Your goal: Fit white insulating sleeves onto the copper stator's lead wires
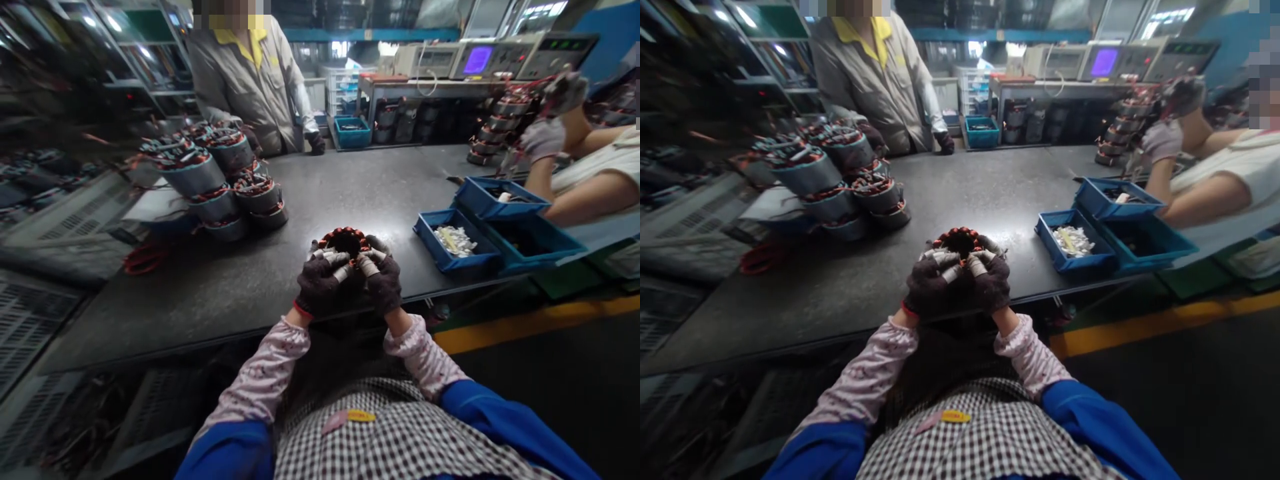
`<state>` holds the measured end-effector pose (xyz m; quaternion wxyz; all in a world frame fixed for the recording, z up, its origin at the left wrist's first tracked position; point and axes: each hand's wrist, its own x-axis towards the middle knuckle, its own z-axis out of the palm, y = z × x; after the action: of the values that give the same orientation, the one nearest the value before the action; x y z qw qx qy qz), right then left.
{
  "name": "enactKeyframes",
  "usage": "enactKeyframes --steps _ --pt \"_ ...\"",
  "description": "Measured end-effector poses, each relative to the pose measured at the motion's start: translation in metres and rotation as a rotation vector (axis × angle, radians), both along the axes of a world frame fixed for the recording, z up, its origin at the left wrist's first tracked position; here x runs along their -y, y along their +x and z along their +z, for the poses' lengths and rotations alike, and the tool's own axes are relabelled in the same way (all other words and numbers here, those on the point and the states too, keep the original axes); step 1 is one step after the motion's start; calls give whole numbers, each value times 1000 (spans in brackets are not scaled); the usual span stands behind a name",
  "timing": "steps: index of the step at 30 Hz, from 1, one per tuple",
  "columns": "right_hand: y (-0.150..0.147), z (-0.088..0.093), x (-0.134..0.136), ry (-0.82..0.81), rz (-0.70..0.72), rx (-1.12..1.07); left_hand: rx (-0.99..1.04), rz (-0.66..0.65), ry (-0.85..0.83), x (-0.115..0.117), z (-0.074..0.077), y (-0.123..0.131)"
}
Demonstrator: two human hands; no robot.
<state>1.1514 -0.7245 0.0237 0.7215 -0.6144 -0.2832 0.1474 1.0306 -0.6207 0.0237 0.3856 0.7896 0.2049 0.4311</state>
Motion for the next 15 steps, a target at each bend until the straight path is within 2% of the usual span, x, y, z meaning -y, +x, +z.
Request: enactKeyframes --steps 3,6,8,11,15 --pt "6 -2 0 3 -50 -137 58 20 -114 7 -5 4" --pt "17 -8 3 -14 -116 -267 64 54 -149 9 -4 9" --pt "24 -15 9 -31 -123 -225 32 73 -144 8 0 11" --pt "32 -26 18 -28 -155 -26 15 71 -109 9 6 16" --pt "56 -39 21 -97 -250 47 14 102 -119 9 1 24"
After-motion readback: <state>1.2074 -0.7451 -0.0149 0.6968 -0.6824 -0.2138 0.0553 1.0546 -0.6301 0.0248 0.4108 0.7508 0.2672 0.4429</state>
